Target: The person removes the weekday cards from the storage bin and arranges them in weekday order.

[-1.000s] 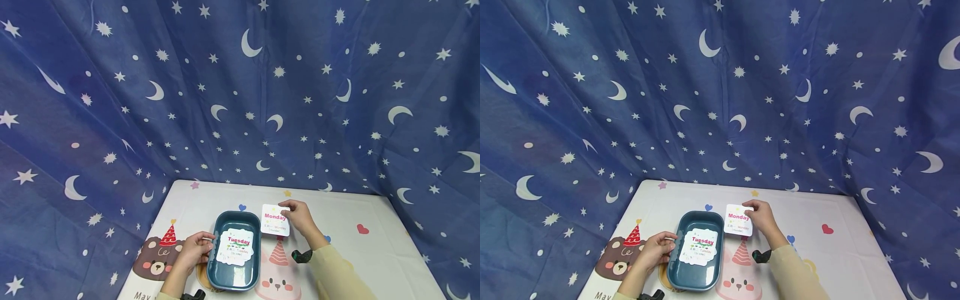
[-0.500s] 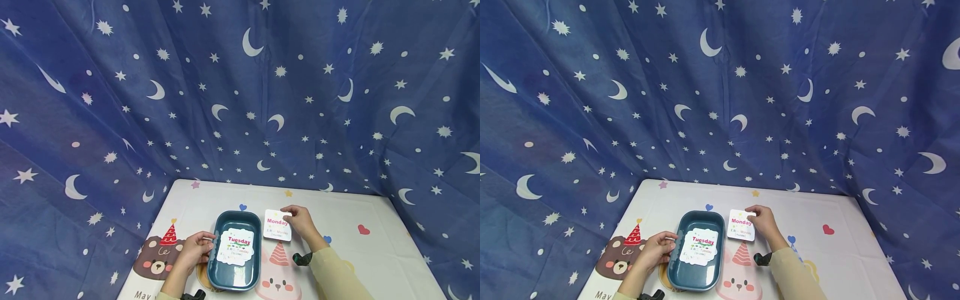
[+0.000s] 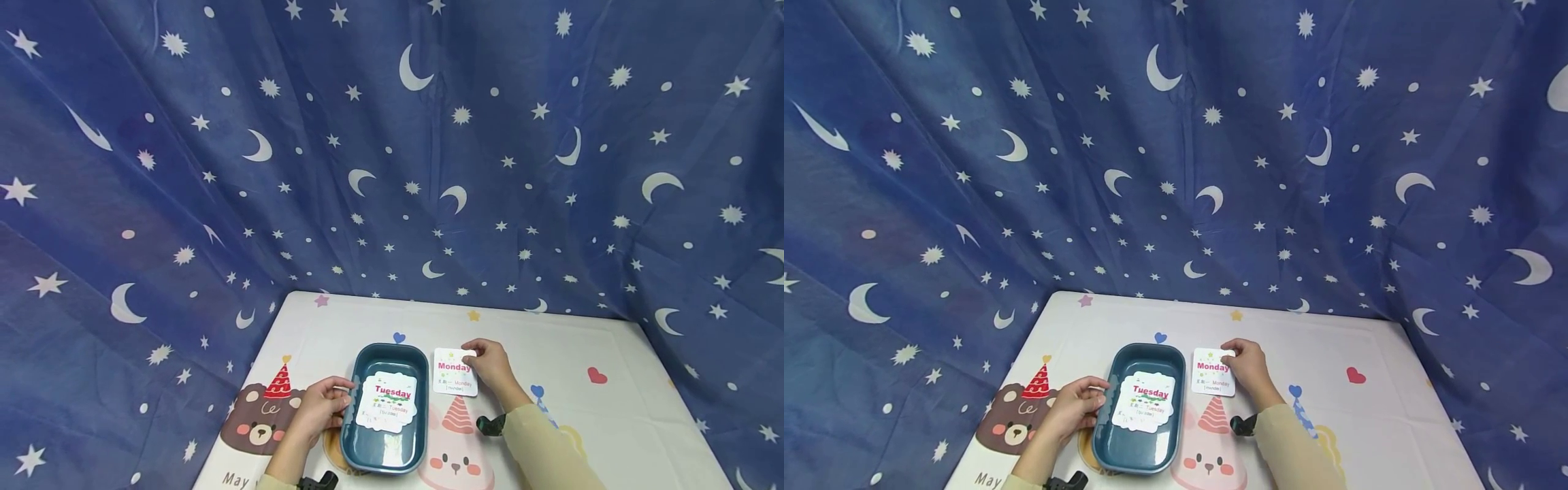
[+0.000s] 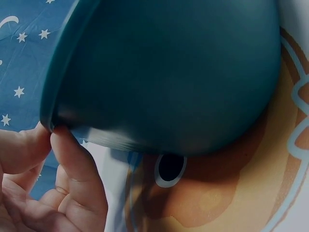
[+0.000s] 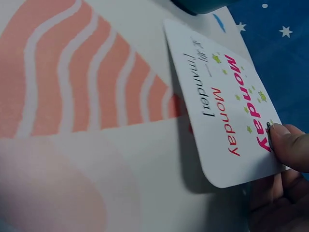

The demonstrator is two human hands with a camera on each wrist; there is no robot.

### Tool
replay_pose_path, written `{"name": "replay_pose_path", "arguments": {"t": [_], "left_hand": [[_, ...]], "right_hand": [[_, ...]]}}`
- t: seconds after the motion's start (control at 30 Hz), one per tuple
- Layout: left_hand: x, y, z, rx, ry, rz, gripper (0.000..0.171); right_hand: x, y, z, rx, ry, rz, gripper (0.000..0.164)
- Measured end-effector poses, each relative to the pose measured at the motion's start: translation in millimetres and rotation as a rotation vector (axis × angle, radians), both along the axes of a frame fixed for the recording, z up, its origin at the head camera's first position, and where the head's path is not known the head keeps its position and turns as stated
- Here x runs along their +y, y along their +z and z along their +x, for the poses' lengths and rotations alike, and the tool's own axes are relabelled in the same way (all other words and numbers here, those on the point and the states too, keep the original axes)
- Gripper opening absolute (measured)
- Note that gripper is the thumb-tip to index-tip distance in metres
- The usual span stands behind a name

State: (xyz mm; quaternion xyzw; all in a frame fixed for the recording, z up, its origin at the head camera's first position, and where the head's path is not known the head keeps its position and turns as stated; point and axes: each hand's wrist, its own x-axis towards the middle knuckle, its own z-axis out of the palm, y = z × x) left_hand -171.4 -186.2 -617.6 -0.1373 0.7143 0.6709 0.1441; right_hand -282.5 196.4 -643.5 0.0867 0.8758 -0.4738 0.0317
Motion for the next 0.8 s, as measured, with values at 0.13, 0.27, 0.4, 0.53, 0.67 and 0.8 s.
{"name": "replay_pose_path", "arguments": {"t": [0.13,0.27,0.4,0.53,0.67,0.8], "left_hand": [[0.5,-1.0,0.3,-0.002,0.003,-0.004,0.029],[0.8,-1.1,0.9,0.003,0.006,-0.009,0.029],[1.1,-0.6,1.0,0.003,0.009,-0.016,0.028],[1.4,0.4,0.3,0.003,0.006,-0.019,0.028],[1.4,0.6,-0.5,0.007,-0.001,-0.016,0.029],[0.9,-0.6,-0.9,0.015,-0.003,-0.011,0.029]], "right_hand": [[-1.0,-5.0,2.1,0.026,-0.031,0.036,0.021],[-2.8,-6.3,2.9,0.048,-0.049,0.056,0.021],[-4.6,-5.9,2.6,0.060,-0.054,0.088,0.021],[-5.9,-6.7,2.9,0.047,-0.057,0.128,0.022],[-6.3,-9.6,2.8,0.033,-0.062,0.153,0.022],[-6.7,-11.8,2.5,0.034,-0.055,0.180,0.022]]}}
